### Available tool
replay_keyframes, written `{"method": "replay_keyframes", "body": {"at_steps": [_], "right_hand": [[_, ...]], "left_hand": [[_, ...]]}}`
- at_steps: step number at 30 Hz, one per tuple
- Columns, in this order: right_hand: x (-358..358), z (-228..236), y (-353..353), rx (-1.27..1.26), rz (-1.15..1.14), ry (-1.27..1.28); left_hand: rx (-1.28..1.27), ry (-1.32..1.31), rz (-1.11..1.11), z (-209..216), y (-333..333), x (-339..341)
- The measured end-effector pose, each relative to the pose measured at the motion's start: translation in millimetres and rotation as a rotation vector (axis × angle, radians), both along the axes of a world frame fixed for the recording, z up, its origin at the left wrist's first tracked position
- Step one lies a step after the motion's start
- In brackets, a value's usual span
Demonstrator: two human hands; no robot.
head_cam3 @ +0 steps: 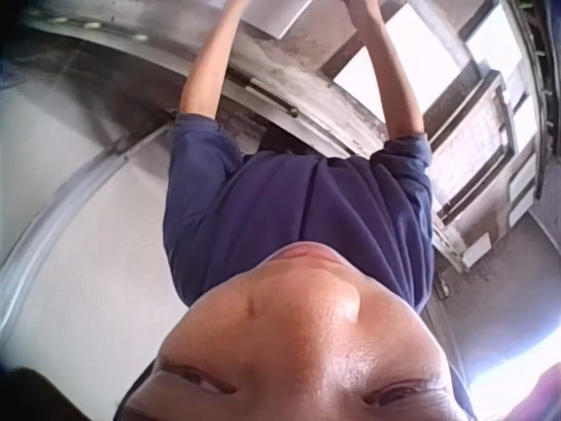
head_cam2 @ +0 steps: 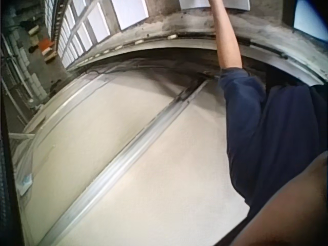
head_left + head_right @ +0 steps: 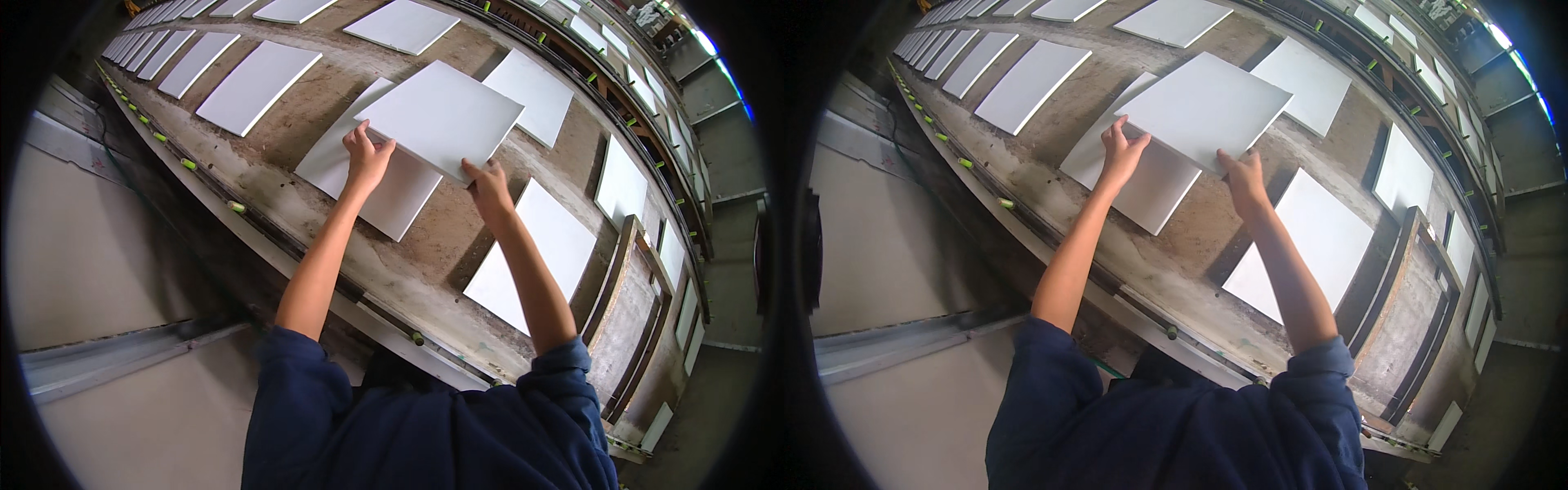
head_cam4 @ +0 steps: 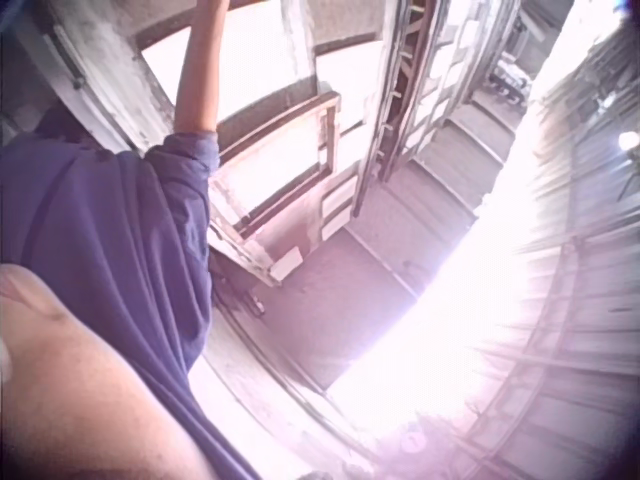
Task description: The person repeatedly picks up white rectangular panels and places them into a wooden frame on a long workbench. After positioning each panel, the person smooths it with both hands and then removes the frame to repeat the process with the next panel. The person later carries the empty wooden frame to a different area and sets it down.
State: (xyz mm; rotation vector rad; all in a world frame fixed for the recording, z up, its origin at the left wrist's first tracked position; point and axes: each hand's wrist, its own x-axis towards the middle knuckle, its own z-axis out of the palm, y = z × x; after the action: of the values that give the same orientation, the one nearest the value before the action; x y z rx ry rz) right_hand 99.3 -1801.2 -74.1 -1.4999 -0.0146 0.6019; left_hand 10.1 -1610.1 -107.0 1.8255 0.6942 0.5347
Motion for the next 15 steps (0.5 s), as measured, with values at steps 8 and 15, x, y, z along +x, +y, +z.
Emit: {"method": "replay_keyframes", "body": {"at_steps": [8, 15], "right_hand": [[-38, 86, -158, 0.046, 0.186, -0.120], [-87, 118, -351, -0.046, -0.048, -0.289]], "left_hand": [[-0.404, -0.256, -0.132, 71, -70, -42], [-0.383, -0.248, -0.719, 83, -252, -52]]}}
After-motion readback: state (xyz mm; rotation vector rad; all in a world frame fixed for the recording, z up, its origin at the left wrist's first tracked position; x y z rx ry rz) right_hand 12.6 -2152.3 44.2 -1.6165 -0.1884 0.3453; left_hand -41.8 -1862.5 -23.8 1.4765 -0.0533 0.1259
